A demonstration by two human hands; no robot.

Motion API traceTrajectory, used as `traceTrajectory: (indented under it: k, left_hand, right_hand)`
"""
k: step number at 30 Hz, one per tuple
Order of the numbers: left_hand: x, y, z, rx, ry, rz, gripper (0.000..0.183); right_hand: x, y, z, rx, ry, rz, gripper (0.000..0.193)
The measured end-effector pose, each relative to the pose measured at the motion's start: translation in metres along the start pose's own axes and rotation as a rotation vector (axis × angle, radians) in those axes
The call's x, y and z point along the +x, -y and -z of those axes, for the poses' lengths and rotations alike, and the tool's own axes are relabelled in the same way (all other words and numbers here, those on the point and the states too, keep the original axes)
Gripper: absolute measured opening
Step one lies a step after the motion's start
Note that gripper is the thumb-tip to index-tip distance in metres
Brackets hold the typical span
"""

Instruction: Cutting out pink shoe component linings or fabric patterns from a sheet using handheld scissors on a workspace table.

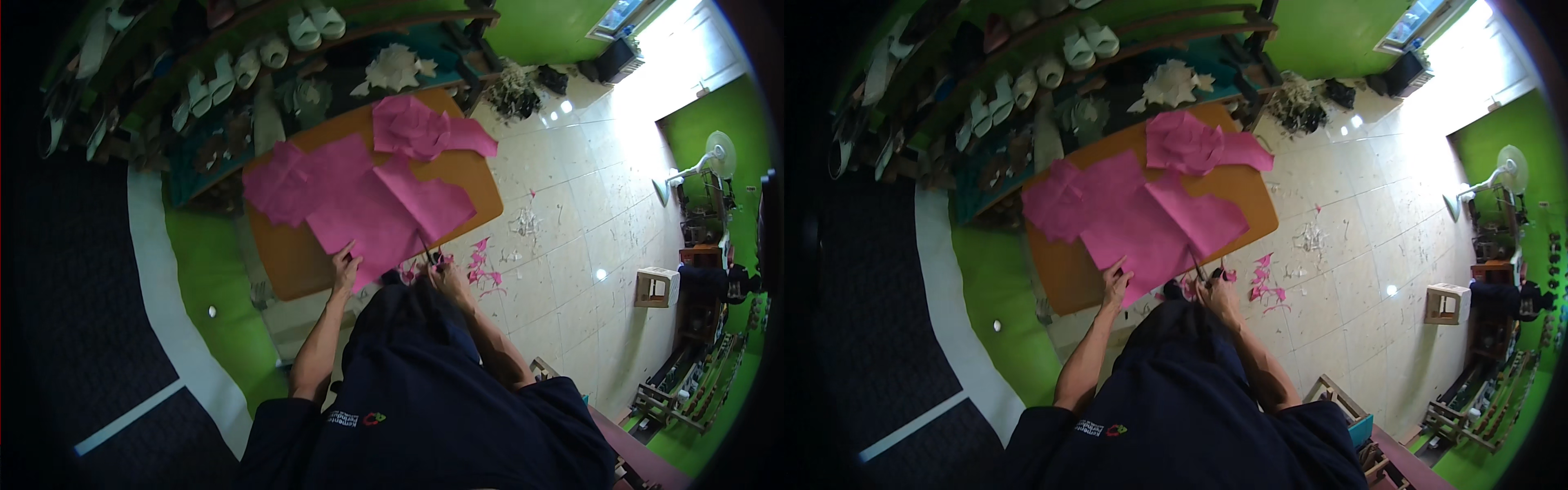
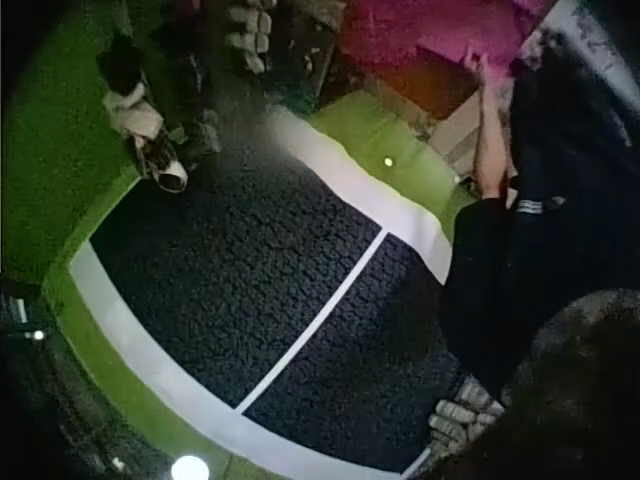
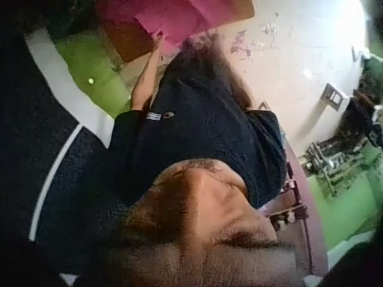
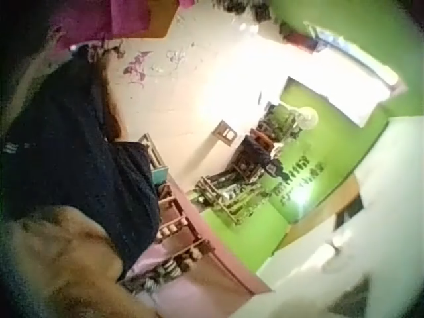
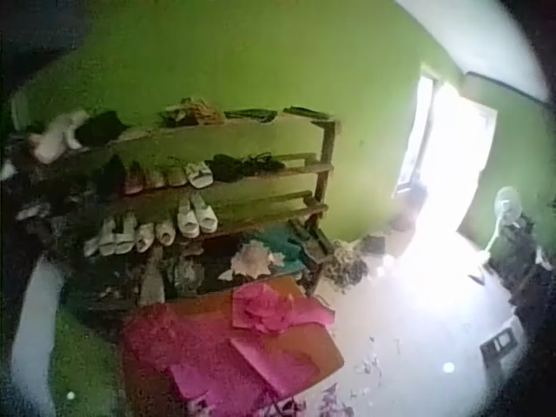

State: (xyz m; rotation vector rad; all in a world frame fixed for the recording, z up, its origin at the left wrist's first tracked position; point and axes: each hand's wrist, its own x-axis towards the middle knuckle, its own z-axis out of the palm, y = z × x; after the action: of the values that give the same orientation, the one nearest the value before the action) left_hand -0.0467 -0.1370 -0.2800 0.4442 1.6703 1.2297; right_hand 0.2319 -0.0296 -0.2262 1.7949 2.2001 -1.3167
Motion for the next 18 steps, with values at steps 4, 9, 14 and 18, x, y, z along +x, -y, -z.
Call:
traceTrajectory:
  k: [4, 9, 14, 18]
  left_hand:
    - [-0.009, -0.014, -0.008, -0.172, -0.019, 0.018, 0.066]
    - [-0.015, -0.014, -0.005, -0.188, 0.052, -0.037, 0.069]
    - [-0.019, -0.005, 0.000, -0.204, 0.048, 0.046, 0.070]
    - [-0.024, -0.005, -0.005, -0.192, 0.061, 0.051, 0.068]
  right_hand:
    - [0.001, 0.003, 0.000, 0.069, -0.061, 0.074, 0.057]
    - [-0.021, 0.027, 0.016, -0.004, 0.045, -0.021, 0.062]
    - [-0.048, 0.025, 0.015, 0.057, 0.118, 0.023, 0.070]
    - [-0.068, 0.025, 0.019, 0.018, 0.159, 0.046, 0.067]
